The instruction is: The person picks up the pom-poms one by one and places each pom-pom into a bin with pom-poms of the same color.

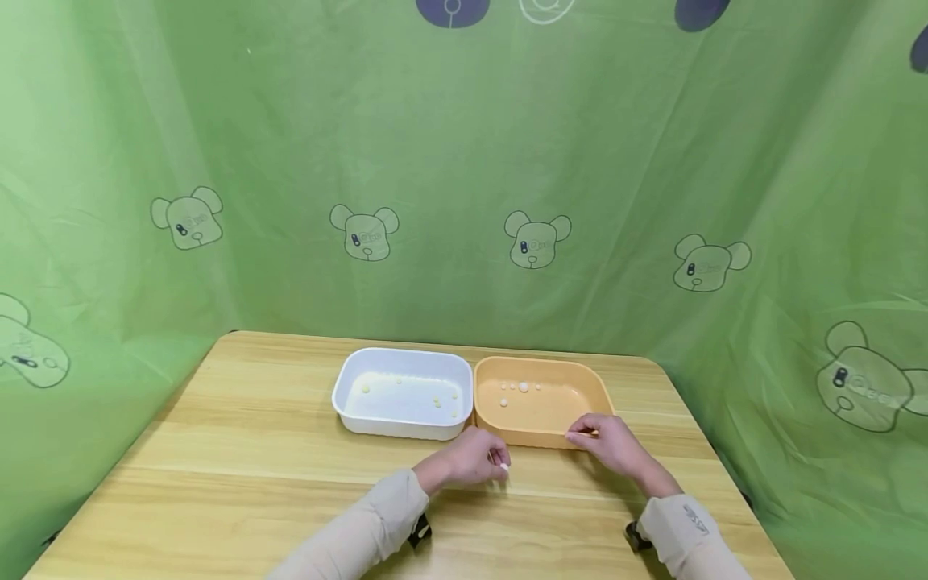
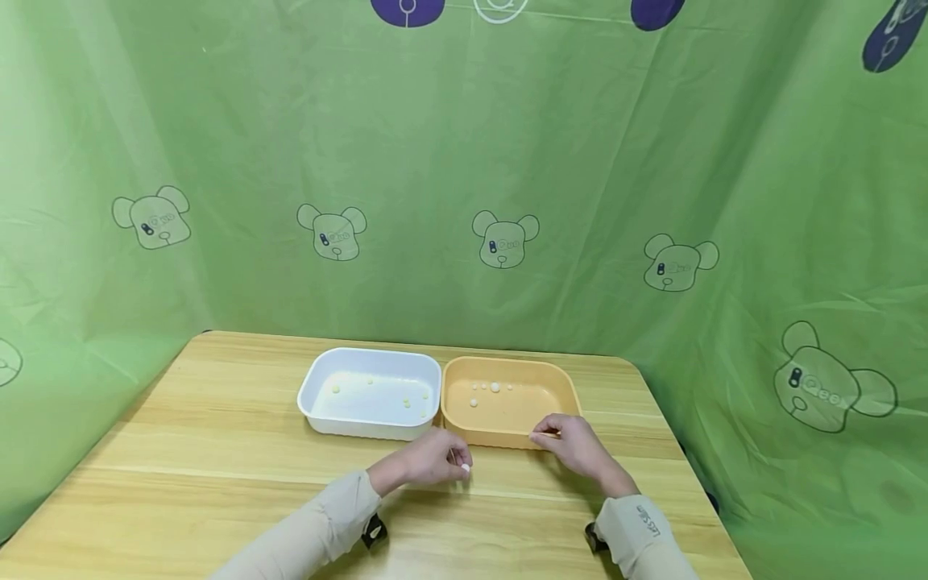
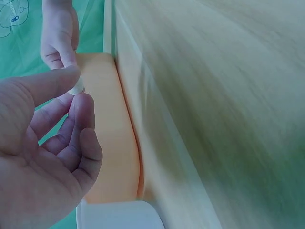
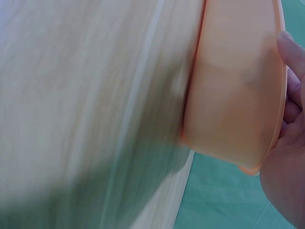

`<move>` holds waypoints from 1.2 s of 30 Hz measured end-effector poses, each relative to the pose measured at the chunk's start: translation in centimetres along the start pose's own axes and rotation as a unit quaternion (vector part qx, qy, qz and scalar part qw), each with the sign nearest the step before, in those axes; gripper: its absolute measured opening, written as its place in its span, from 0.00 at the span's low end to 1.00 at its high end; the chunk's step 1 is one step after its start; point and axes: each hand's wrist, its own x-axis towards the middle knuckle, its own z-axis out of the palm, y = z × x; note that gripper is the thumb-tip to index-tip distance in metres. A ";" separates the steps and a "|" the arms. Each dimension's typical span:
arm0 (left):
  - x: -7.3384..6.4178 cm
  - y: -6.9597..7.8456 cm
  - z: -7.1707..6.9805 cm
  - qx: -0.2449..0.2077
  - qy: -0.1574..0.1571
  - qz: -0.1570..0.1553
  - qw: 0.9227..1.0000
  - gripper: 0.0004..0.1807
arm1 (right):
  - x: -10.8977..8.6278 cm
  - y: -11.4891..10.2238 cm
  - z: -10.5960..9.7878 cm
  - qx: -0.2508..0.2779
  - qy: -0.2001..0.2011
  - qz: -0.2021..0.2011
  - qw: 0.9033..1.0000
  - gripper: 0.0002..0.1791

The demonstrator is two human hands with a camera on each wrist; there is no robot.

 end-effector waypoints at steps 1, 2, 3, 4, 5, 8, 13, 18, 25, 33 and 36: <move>0.0 0.0 0.0 0.001 0.001 0.000 1.000 0.04 | 0.0 0.0 0.0 0.000 0.001 0.001 1.000 0.04; 0.0 0.0 -0.1 0.003 0.003 0.001 1.000 0.04 | 0.0 0.0 0.0 0.000 0.001 0.001 1.000 0.04; 0.0 0.1 -0.2 0.000 0.004 0.000 1.000 0.04 | 0.0 0.0 0.0 0.000 0.001 0.002 1.000 0.04; 0.1 0.1 -0.2 0.002 0.004 -0.001 1.000 0.04 | 0.0 0.0 0.0 0.000 0.001 0.002 1.000 0.04; 0.1 0.1 -0.2 0.002 0.004 -0.002 1.000 0.04 | 0.0 0.0 0.0 0.000 0.001 0.002 1.000 0.04; 0.1 0.1 -0.3 0.009 0.004 0.000 1.000 0.03 | -0.1 -0.1 -0.1 0.002 -0.002 0.003 1.000 0.04; 0.2 0.1 -0.4 -0.001 0.004 0.000 1.000 0.03 | -0.1 -0.2 -0.1 0.004 -0.005 0.005 1.000 0.03; 0.3 0.1 -0.4 -0.004 0.009 0.008 1.000 0.04 | -0.1 -0.2 -0.1 0.004 -0.003 0.007 1.000 0.03; 0.4 0.2 -0.4 0.005 0.010 0.013 1.000 0.04 | -0.1 -0.1 0.0 0.000 -0.006 0.014 1.000 0.04; 0.4 0.4 -0.5 -0.004 0.011 0.007 1.000 0.04 | -0.1 -0.2 0.0 -0.002 -0.001 0.010 1.000 0.03; 0.3 0.6 -0.5 -0.007 0.010 0.003 1.000 0.03 | -0.2 -0.2 0.0 -0.004 -0.001 0.009 1.000 0.03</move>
